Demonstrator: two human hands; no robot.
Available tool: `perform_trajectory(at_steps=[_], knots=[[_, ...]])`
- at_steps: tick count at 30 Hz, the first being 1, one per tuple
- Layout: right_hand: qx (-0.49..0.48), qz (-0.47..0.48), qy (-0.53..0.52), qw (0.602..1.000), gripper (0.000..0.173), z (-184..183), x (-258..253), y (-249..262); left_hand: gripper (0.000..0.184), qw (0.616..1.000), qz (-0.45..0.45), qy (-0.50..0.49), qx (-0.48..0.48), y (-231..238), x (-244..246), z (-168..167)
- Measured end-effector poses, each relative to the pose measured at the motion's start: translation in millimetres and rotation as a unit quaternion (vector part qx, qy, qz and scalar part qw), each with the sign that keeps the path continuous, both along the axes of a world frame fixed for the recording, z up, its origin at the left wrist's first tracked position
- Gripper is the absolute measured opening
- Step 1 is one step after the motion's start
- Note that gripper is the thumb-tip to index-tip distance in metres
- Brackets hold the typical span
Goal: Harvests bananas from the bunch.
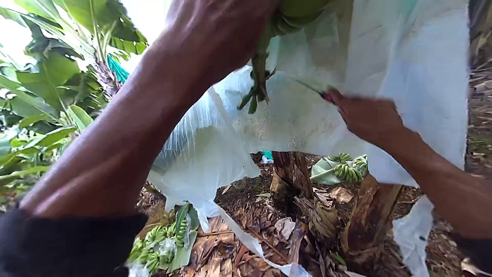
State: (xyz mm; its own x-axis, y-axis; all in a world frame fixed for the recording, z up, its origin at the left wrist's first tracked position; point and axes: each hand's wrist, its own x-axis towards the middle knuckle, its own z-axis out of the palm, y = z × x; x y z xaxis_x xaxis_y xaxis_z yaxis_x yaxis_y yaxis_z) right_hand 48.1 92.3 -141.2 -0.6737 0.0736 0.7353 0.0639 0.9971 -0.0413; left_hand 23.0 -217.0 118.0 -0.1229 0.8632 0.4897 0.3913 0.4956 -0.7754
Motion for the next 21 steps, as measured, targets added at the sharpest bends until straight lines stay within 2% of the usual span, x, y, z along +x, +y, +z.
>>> perform_trajectory(at_steps=[1,3,5,6,8,9,11,12,14,18,21], knots=[[-0.032,-0.017,-0.028,0.999,0.058,-50.2,12.7,26.3,0.03,1.0,-0.012,0.0,0.007,-17.1,-1.7,-9.1],[-0.117,0.002,0.006,0.993,0.054,-122.7,55.2,59.2,0.045,0.995,-0.071,-0.027,0.066,-48.4,-14.5,-37.6],[-0.25,0.036,0.057,0.966,0.057,-186.4,104.4,30.6,0.049,0.982,-0.074,-0.115,0.128,-64.0,-35.7,-93.6],[-0.328,0.051,0.069,0.941,0.06,-206.4,126.7,11.0,0.051,0.972,-0.056,-0.169,0.152,-67.4,-45.8,-126.5],[-0.506,0.083,0.076,0.855,0.062,-239.5,162.3,-28.4,0.053,0.942,-0.011,-0.278,0.186,-72.0,-66.8,-195.8],[-0.6,0.108,0.086,0.788,0.057,-259.8,176.1,-46.8,0.055,0.918,0.0,-0.34,0.206,-73.6,-75.8,-234.2],[-0.758,0.121,0.097,0.633,0.036,-303.3,199.1,-83.7,0.056,0.86,0.018,-0.456,0.23,-72.4,-81.8,-311.1],[-0.811,0.104,0.089,0.569,0.03,-322.8,209.1,-101.7,0.055,0.835,0.023,-0.498,0.235,-68.2,-78.9,-346.4],[-0.874,0.065,0.066,0.476,0.032,-354.1,222.2,-134.1,0.053,0.796,0.02,-0.552,0.249,-55.8,-66.6,-409.8],[-0.931,0.06,0.035,0.358,0.034,-377.9,225.8,-174.2,0.05,0.743,0.005,-0.614,0.264,-28.5,-38.7,-503.4],[-0.942,0.089,-0.006,0.324,0.033,-383.9,222.1,-180.2,0.05,0.724,-0.007,-0.639,0.259,-14.3,-23.8,-548.2]])
